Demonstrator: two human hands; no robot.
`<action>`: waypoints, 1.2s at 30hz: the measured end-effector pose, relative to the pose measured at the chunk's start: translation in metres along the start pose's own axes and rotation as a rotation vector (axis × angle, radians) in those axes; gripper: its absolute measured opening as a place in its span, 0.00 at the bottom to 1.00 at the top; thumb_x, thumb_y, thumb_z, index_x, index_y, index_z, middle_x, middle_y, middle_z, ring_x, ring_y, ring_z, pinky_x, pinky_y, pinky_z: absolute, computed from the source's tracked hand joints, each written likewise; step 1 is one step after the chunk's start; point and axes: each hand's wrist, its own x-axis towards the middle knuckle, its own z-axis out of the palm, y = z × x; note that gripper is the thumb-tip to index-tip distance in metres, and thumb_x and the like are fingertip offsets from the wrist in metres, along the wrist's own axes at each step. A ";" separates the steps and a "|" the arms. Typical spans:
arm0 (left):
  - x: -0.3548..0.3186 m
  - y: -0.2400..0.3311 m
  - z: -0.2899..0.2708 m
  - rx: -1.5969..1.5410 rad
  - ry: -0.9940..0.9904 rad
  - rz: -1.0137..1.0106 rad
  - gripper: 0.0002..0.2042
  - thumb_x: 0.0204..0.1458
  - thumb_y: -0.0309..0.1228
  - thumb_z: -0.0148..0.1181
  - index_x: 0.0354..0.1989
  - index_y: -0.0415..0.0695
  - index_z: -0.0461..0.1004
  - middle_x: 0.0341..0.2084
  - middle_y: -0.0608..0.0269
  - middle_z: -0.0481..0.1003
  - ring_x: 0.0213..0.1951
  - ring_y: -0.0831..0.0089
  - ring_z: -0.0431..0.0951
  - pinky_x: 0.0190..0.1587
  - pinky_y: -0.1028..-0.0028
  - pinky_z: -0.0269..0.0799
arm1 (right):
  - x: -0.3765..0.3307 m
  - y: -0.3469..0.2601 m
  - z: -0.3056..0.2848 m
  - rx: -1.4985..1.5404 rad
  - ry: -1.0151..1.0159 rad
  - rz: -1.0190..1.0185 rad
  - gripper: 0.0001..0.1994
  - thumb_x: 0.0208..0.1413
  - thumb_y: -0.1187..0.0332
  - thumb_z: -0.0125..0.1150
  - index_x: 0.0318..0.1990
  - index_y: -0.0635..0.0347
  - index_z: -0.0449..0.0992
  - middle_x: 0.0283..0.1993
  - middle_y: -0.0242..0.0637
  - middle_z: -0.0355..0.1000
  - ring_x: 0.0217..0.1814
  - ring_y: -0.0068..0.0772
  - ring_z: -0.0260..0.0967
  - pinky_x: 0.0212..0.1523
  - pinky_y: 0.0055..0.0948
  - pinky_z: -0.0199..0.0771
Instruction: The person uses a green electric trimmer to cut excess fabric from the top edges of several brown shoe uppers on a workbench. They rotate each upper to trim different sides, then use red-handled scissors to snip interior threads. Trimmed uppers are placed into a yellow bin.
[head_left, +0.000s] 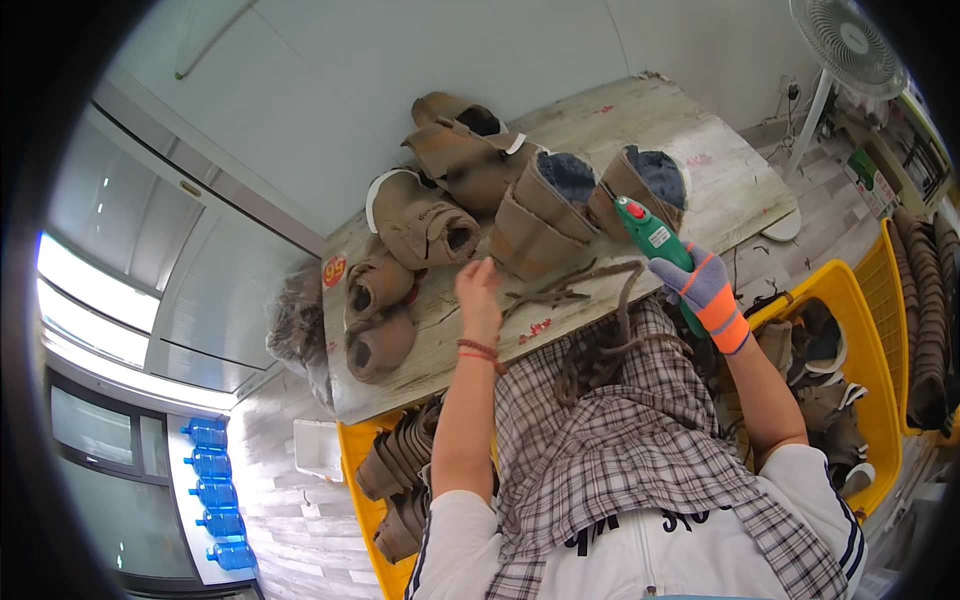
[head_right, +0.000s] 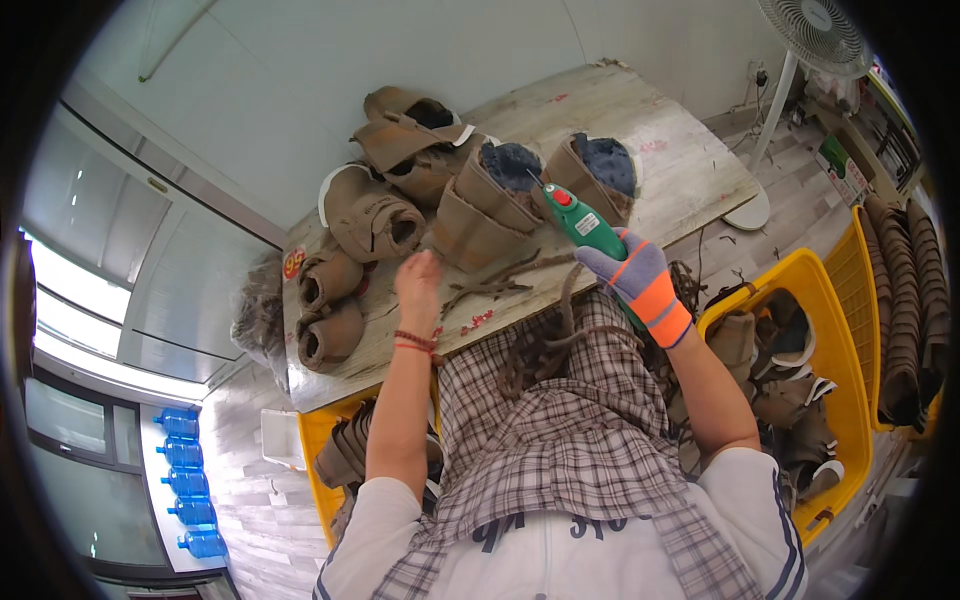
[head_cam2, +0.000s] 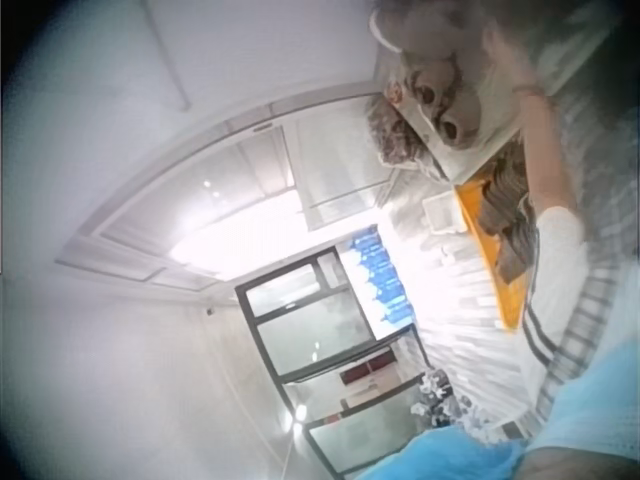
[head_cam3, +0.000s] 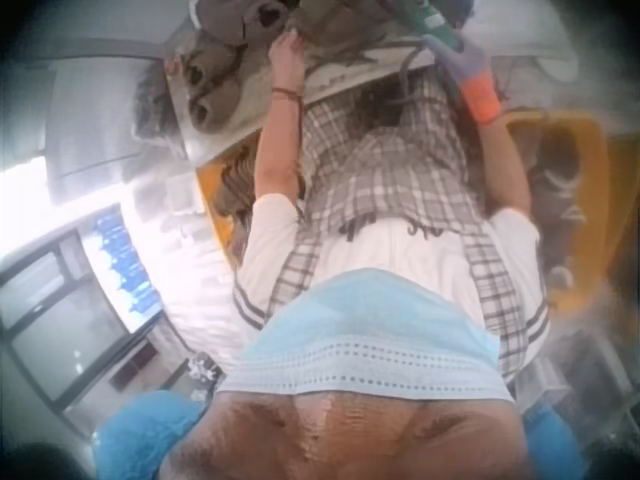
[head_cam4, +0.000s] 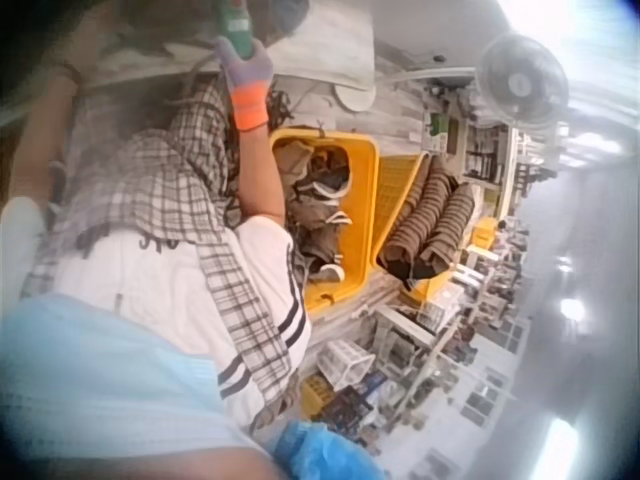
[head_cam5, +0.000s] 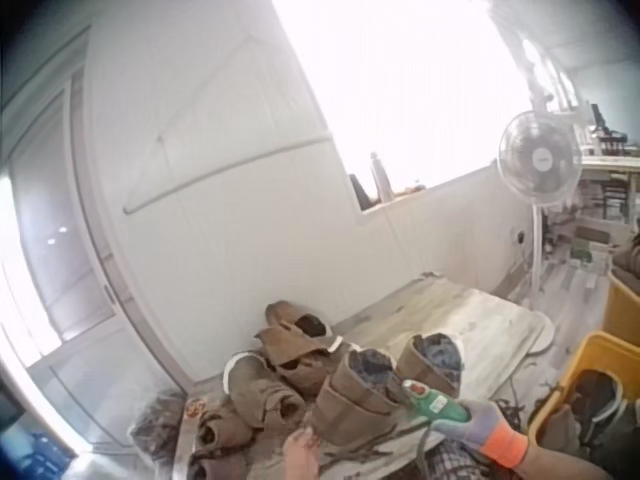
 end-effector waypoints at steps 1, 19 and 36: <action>-0.002 -0.009 0.016 -0.120 -0.027 -0.109 0.11 0.52 0.26 0.60 0.43 0.38 0.71 0.39 0.61 0.73 0.42 0.63 0.72 0.48 0.63 0.68 | 0.000 0.004 -0.003 -0.012 0.009 -0.001 0.22 0.46 0.61 0.70 0.44 0.66 0.72 0.25 0.29 0.70 0.22 0.14 0.64 0.22 0.18 0.65; -0.081 0.201 0.050 -0.209 -0.053 0.278 0.16 0.52 0.28 0.59 0.49 0.38 0.71 0.46 0.58 0.74 0.47 0.63 0.74 0.51 0.61 0.70 | -0.003 0.025 0.021 -0.606 0.124 -0.566 0.31 0.36 0.49 0.72 0.48 0.57 0.74 0.31 0.43 0.76 0.31 0.42 0.75 0.33 0.32 0.75; -0.120 0.213 -0.016 -0.447 0.084 -0.059 0.18 0.59 0.31 0.48 0.54 0.34 0.65 0.52 0.48 0.70 0.54 0.54 0.69 0.58 0.56 0.65 | -0.007 -0.007 0.046 -0.829 0.099 -1.037 0.32 0.35 0.49 0.72 0.47 0.58 0.73 0.22 0.39 0.70 0.23 0.42 0.69 0.24 0.36 0.69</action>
